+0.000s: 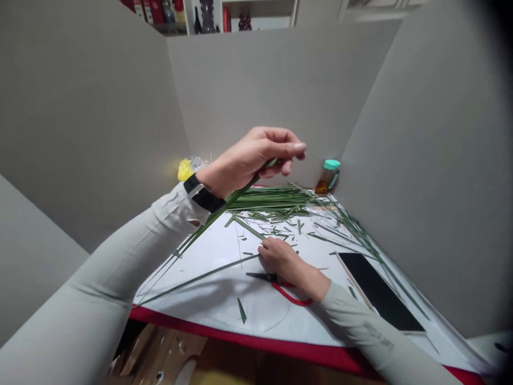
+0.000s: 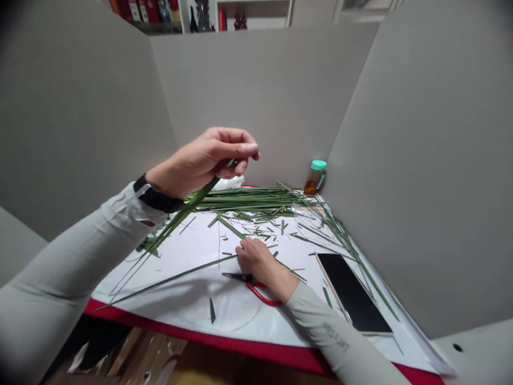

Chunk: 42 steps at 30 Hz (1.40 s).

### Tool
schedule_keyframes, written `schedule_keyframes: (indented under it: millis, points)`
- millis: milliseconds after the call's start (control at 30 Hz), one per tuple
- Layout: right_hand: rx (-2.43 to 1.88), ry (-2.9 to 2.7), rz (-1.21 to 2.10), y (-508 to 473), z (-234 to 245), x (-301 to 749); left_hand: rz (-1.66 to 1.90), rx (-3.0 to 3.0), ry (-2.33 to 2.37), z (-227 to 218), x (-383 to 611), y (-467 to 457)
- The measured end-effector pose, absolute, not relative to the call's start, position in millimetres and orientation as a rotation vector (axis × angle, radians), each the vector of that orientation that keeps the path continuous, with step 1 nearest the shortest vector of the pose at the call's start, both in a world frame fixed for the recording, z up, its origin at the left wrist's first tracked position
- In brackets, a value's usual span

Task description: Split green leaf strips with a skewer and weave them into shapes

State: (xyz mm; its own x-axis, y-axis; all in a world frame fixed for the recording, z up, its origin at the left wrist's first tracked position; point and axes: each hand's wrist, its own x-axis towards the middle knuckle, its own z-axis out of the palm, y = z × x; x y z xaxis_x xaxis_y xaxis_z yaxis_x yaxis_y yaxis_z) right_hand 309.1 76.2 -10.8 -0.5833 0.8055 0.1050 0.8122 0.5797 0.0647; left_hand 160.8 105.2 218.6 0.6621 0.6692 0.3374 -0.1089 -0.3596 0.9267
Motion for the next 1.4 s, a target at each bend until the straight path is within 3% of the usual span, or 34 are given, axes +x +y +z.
schedule_keyframes:
  millis: [233,533,900,1133,1267,1400]
  points:
    - [-1.615,-2.442,-0.295,69,24,369,0.800,1.827,0.572,230,184,110]
    - [-2.152,-1.900,-0.370,8,44,513,1.072,1.996,0.451,269,178,114]
    - [-2.467,-1.512,-0.344,1,29,514,1.151,2.046,0.339,287,188,114]
    - [-1.903,-1.819,-0.026,27,72,449,1.149,2.095,0.346,303,198,87]
    - [-1.086,-1.781,0.432,37,125,367,1.147,2.121,0.350,314,203,73]
    - [-0.691,-1.679,0.692,43,160,299,1.239,2.040,0.345,321,199,65]
